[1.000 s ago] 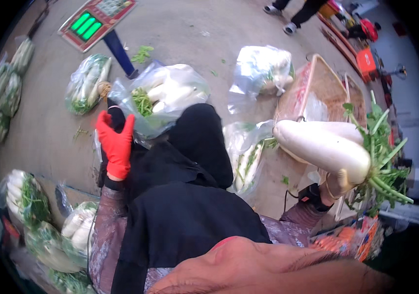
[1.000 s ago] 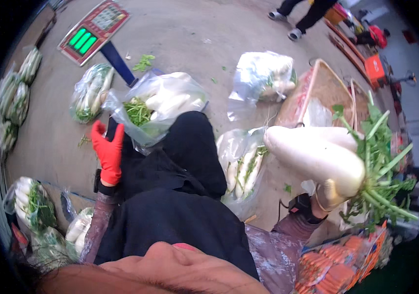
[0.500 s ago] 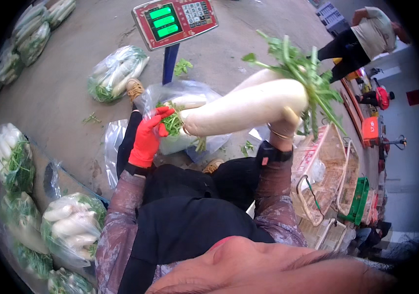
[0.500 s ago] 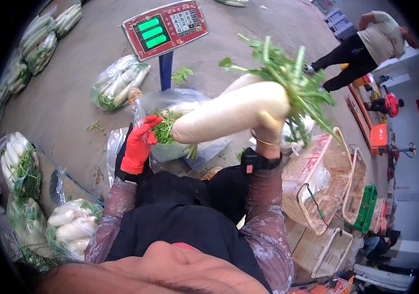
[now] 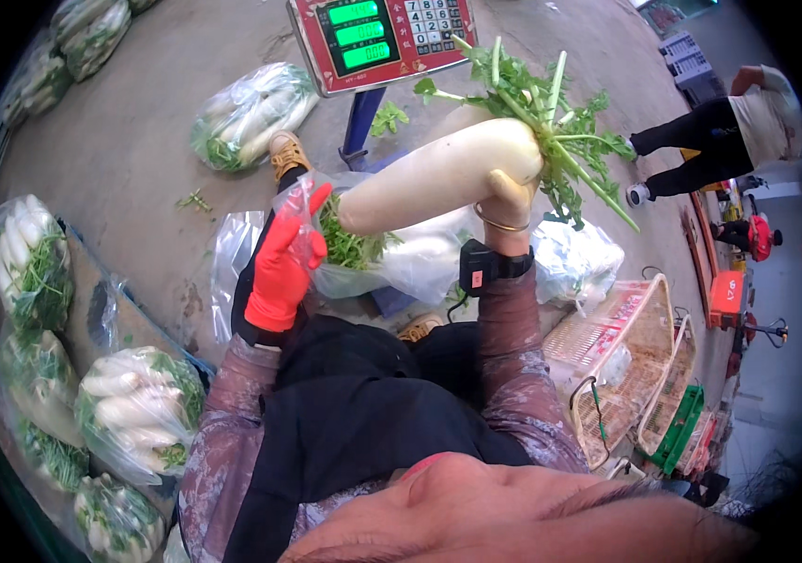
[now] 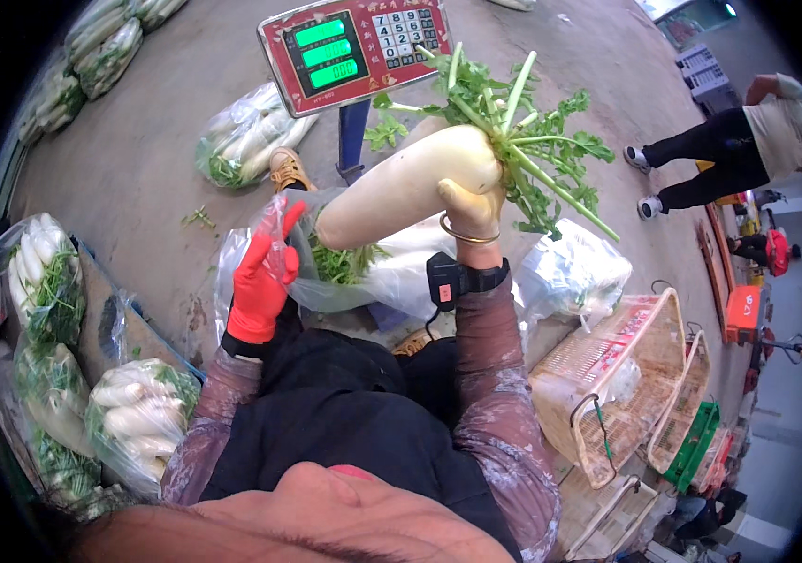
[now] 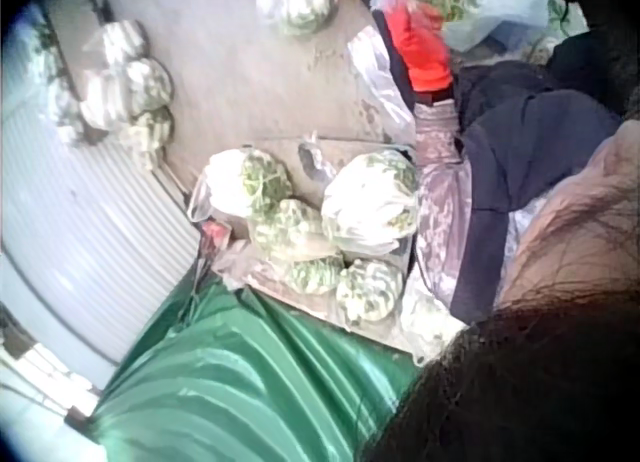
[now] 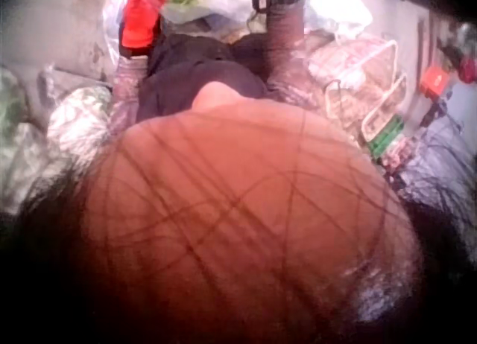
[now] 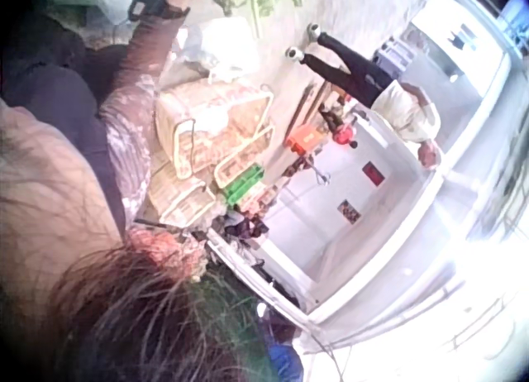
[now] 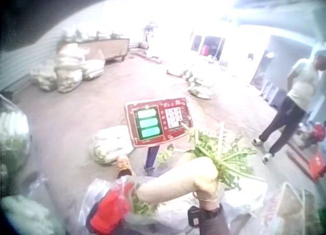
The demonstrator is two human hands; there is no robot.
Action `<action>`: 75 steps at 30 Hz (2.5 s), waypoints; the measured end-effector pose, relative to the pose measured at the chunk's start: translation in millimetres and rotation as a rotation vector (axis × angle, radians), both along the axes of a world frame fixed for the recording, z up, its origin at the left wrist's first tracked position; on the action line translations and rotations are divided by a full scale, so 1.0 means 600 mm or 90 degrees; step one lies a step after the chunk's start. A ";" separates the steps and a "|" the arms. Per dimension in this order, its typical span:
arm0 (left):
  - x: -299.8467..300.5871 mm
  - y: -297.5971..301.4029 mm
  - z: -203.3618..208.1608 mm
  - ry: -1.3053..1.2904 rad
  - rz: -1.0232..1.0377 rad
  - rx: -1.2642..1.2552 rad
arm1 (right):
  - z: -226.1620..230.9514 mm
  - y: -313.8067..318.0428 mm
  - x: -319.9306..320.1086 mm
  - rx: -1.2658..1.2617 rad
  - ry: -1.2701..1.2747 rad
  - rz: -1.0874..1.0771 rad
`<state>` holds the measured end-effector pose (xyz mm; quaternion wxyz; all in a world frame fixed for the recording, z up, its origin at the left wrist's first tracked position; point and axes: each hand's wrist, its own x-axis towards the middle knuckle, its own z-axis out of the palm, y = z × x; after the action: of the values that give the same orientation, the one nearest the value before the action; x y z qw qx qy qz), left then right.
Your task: The person sorts radishes into plastic bags, weighs them on a scale, and sets the bags aside on a concrete warehouse floor.
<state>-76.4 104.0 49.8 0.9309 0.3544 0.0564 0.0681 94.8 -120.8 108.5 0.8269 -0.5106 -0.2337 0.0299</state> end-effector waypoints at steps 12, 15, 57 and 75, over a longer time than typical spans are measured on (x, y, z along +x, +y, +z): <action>0.011 -0.002 0.022 -0.043 -0.026 -0.100 | -0.203 -0.120 0.053 -0.357 -0.030 -0.068; 0.017 -0.005 0.004 -0.002 -0.093 -0.231 | -0.084 -0.111 0.024 -0.489 -0.102 0.067; 0.114 0.016 0.041 -0.125 -0.240 -0.286 | -0.015 -0.157 0.141 -1.227 -0.024 -0.070; 0.070 -0.034 0.002 0.032 -0.300 -0.127 | -0.653 -0.491 -0.571 -0.904 0.651 -0.508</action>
<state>-34.3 83.6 50.8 0.9497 0.2659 0.0022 -0.1655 -247.7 -415.4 -283.2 0.2762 -0.8592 0.4188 0.1002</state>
